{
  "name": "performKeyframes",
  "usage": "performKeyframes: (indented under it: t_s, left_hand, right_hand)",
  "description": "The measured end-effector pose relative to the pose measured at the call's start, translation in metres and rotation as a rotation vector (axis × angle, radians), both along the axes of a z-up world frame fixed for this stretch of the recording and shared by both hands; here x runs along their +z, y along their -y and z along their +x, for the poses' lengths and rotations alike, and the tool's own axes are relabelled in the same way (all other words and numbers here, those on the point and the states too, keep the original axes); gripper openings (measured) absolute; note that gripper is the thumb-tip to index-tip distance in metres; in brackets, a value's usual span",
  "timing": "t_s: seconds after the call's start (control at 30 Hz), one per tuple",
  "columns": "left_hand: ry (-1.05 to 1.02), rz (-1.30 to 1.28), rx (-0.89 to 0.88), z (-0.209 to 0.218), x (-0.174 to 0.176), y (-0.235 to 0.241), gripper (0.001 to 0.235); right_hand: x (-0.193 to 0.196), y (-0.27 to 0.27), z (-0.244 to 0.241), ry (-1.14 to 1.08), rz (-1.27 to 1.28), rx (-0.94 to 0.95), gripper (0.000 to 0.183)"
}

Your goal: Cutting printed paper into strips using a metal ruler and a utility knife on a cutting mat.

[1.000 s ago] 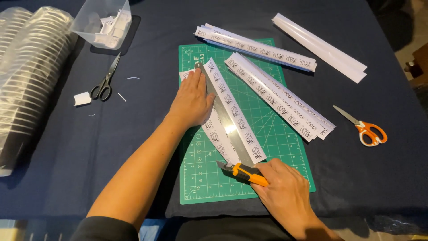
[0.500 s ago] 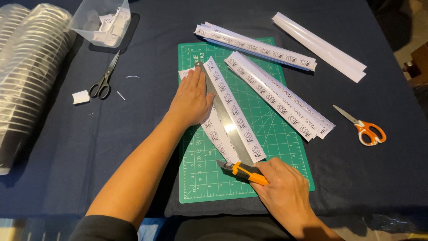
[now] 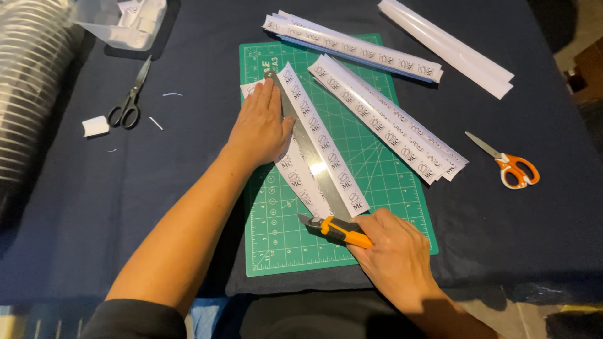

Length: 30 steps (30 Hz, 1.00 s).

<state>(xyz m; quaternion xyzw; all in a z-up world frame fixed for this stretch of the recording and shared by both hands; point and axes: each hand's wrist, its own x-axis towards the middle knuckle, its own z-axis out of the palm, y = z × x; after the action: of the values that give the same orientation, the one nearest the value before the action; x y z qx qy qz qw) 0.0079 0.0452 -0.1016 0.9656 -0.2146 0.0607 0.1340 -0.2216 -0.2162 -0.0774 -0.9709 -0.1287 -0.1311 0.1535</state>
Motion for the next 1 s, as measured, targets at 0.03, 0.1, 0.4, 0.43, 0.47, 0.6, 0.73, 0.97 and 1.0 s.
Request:
performKeyframes:
  t_s: [0.03, 0.1, 0.4, 0.43, 0.47, 0.6, 0.73, 0.97, 1.0]
  left_hand:
    - [-0.046, -0.006, 0.017, 0.001, 0.002, 0.000, 0.077]
    - [-0.091, -0.013, 0.033, 0.000, 0.011, 0.001, 0.080]
    - [-0.473, 0.135, 0.059, -0.007, 0.067, 0.008, 0.156]
    - [-0.497, 0.150, 0.055, -0.006, 0.068, 0.007, 0.158]
    - [-0.522, 0.164, 0.050, -0.005, 0.069, 0.007, 0.159]
    - [-0.516, 0.211, 0.054, -0.005, 0.073, 0.010, 0.160]
    - [-0.550, 0.268, 0.069, -0.003, 0.079, 0.015, 0.160]
    - [-0.357, 0.261, 0.071, -0.003, 0.076, 0.015, 0.165]
    - [-0.350, 0.255, 0.080, -0.002, 0.076, 0.015, 0.165]
  right_hand:
    - [-0.002, 0.000, 0.000, 0.006, 0.002, -0.005, 0.024]
    - [-0.002, 0.000, 0.000, 0.014, 0.003, -0.011, 0.025]
    - [0.000, -0.001, 0.001, 0.000, 0.006, -0.008, 0.018]
    - [-0.001, 0.000, 0.001, -0.015, 0.008, -0.016, 0.019]
    - [-0.001, 0.000, 0.000, -0.031, 0.011, -0.024, 0.021]
    - [0.004, -0.001, 0.003, -0.017, 0.007, -0.040, 0.017]
    - [0.044, 0.001, 0.021, -0.427, 0.221, -0.180, 0.023]
    - [0.107, -0.015, 0.089, -0.358, 0.333, -0.183, 0.039]
    - [0.112, -0.028, 0.099, -0.351, 0.329, -0.174, 0.039]
